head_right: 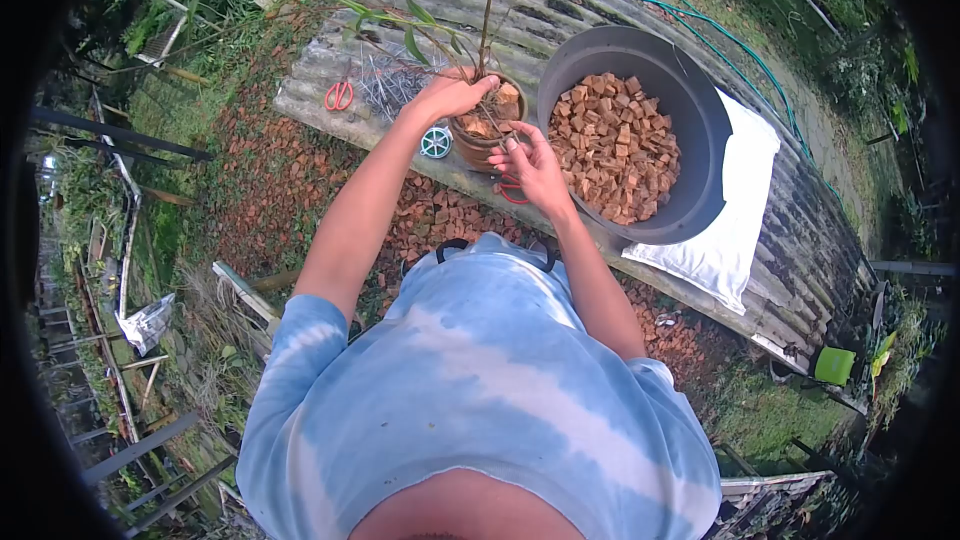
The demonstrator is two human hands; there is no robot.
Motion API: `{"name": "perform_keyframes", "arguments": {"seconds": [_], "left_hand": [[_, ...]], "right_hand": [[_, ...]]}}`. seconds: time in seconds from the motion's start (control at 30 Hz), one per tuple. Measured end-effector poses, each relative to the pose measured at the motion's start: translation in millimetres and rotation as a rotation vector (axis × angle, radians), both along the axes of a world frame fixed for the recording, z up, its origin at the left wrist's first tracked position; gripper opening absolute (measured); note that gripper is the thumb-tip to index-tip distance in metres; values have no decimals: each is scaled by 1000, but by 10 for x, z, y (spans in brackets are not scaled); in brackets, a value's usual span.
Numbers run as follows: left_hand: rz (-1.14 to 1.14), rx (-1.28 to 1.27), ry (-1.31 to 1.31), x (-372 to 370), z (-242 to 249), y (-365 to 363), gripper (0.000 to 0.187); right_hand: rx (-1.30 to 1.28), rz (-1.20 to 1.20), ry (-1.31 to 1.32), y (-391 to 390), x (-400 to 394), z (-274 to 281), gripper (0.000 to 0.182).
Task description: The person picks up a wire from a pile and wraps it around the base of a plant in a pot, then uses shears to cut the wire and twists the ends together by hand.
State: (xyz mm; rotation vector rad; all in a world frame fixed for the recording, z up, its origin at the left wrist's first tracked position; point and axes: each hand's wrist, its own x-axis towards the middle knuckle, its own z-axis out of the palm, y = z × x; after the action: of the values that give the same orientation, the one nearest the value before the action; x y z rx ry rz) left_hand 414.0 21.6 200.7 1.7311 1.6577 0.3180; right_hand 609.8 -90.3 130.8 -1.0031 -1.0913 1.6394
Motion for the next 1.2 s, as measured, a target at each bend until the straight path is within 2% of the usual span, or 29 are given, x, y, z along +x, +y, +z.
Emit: {"name": "perform_keyframes", "arguments": {"seconds": [0.13, 0.23, 0.37, 0.4, 0.5, 0.53, 0.63, 0.67, 0.77, 0.87, 0.97, 1.07, 1.2], "left_hand": [[25, 63, 20, 2, -102, 45, 55], [11, 64, -31, -27, -151, 70, 53], [48, 17, -85, -44, -215, 114, 49], [48, 20, -89, -39, -216, 119, 48], [14, 18, -51, -18, -87, 83, 48], [5, 25, -49, -18, -125, 106, 49], [-3, 40, -38, -24, -226, 155, 51], [4, 41, -32, -24, -246, 164, 51], [10, 32, -6, -11, -155, 100, 53], [-6, 43, 34, -11, -93, 78, 54], [-25, 114, 55, -23, -180, 100, 52], [-1, 63, 23, -31, -124, 79, 51], [17, 27, -5, -26, -103, 67, 51]], "right_hand": [[-11, -40, -58, 50, 67, 100, 30], [96, -78, -166, 73, 185, 167, 26], [202, -324, -123, 133, 344, 142, 25], [278, -375, -219, 79, 328, 371, 25], [290, -293, -350, 92, 370, 619, 22], [279, -209, -599, 78, 409, 791, 19], [626, -99, -846, 73, 345, 1112, 17], [626, -50, -897, 65, 327, 1163, 17], [689, -9, -902, 155, 242, 1096, 18], [621, -3, -726, 273, 191, 988, 23], [412, 6, -687, 242, 127, 1260, 32], [404, 69, -446, 315, 177, 1100, 39], [358, -1, -513, 361, 174, 1011, 37]]}}
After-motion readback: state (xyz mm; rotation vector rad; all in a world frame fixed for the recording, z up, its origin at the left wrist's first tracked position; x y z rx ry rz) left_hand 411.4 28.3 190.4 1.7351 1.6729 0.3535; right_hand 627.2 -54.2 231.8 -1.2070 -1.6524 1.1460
